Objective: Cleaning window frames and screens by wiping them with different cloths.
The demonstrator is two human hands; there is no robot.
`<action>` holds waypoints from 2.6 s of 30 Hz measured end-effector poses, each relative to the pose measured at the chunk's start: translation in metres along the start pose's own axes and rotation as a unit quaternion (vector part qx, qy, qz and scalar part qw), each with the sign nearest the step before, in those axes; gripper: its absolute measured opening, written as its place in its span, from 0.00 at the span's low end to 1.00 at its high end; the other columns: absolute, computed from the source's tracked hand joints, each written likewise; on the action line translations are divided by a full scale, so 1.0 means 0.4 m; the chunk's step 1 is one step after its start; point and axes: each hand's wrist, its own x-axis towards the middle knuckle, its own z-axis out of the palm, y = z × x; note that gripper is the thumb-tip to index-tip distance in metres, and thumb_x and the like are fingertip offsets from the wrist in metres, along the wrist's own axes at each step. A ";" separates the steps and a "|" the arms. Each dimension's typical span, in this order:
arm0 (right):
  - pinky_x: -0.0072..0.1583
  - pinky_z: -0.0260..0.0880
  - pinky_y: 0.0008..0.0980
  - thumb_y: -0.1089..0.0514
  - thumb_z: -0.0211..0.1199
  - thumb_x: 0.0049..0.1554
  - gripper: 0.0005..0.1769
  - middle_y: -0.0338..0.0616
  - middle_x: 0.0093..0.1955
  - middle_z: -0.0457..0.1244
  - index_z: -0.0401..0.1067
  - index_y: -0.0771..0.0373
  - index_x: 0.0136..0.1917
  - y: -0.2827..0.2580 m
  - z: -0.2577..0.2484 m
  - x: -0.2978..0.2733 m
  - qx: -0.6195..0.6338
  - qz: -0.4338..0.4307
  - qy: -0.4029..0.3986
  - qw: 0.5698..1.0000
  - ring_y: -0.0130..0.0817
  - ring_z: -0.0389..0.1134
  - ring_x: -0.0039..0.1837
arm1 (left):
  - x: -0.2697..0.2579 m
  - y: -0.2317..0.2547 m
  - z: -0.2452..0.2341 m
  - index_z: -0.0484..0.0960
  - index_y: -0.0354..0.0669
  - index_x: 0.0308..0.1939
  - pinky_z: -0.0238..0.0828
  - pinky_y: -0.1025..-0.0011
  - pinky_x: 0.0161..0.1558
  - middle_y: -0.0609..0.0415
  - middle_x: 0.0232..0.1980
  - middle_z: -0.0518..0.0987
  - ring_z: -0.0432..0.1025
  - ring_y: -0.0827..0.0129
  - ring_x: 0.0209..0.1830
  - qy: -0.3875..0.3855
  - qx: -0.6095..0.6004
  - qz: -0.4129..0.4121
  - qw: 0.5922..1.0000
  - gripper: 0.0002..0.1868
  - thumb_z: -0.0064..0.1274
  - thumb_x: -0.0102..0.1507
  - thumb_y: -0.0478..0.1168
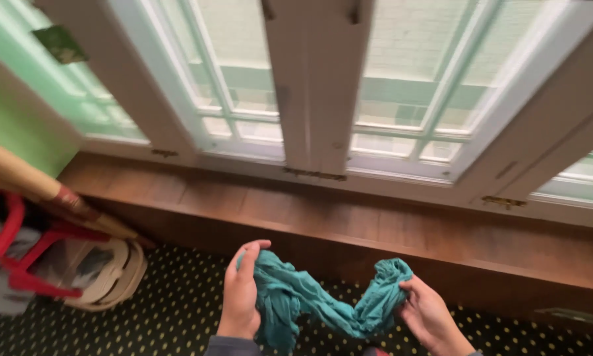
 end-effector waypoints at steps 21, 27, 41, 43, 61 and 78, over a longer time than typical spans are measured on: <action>0.56 0.69 0.46 0.66 0.50 0.57 0.11 0.54 0.50 0.67 0.70 0.67 0.52 -0.036 0.333 0.466 -0.023 0.113 -0.072 0.991 0.48 0.67 0.52 | 0.380 0.189 0.060 0.84 0.39 0.38 0.71 0.70 0.36 0.53 0.30 0.75 0.71 0.68 0.29 0.091 -0.052 0.019 0.994 0.11 0.52 0.67 0.43; 0.64 0.67 0.44 0.69 0.45 0.57 0.19 0.55 0.60 0.65 0.67 0.71 0.60 -0.130 0.534 0.439 -0.068 0.148 -0.021 0.986 0.47 0.66 0.59 | 0.487 0.210 0.094 0.83 0.41 0.35 0.67 0.72 0.35 0.56 0.29 0.75 0.69 0.71 0.29 0.121 -0.049 0.039 0.991 0.11 0.53 0.66 0.43; 0.67 0.67 0.43 0.60 0.49 0.68 0.13 0.54 0.64 0.64 0.66 0.67 0.63 0.007 0.596 0.661 -0.165 0.168 0.067 0.969 0.47 0.65 0.64 | 0.602 0.189 0.058 0.82 0.41 0.34 0.66 0.70 0.34 0.57 0.28 0.71 0.66 0.70 0.28 0.151 -0.029 -0.056 0.986 0.11 0.52 0.66 0.44; 0.65 0.66 0.45 0.58 0.49 0.69 0.16 0.55 0.65 0.63 0.66 0.64 0.66 0.059 0.567 0.751 -0.203 0.155 0.053 0.965 0.49 0.65 0.64 | 0.626 0.185 0.045 0.82 0.41 0.34 0.66 0.70 0.34 0.57 0.28 0.72 0.66 0.71 0.28 0.142 -0.026 -0.066 0.987 0.11 0.53 0.66 0.43; 0.70 0.54 0.51 0.42 0.61 0.55 0.52 0.76 0.81 0.42 0.48 0.81 0.78 0.430 0.600 1.115 -0.799 -0.048 0.293 0.523 0.63 0.49 0.77 | 0.880 0.285 -0.218 0.82 0.41 0.34 0.64 0.70 0.48 0.55 0.37 0.77 0.70 0.67 0.39 0.092 0.065 -0.147 0.983 0.14 0.50 0.68 0.46; 0.58 0.65 0.60 0.62 0.50 0.51 0.45 0.75 0.63 0.58 0.48 0.87 0.77 0.351 0.438 1.037 -0.771 -0.217 0.265 0.537 0.71 0.64 0.55 | 0.958 0.285 -0.190 0.80 0.41 0.33 0.66 0.70 0.40 0.56 0.31 0.75 0.69 0.68 0.32 0.032 0.052 -0.185 0.981 0.11 0.53 0.67 0.43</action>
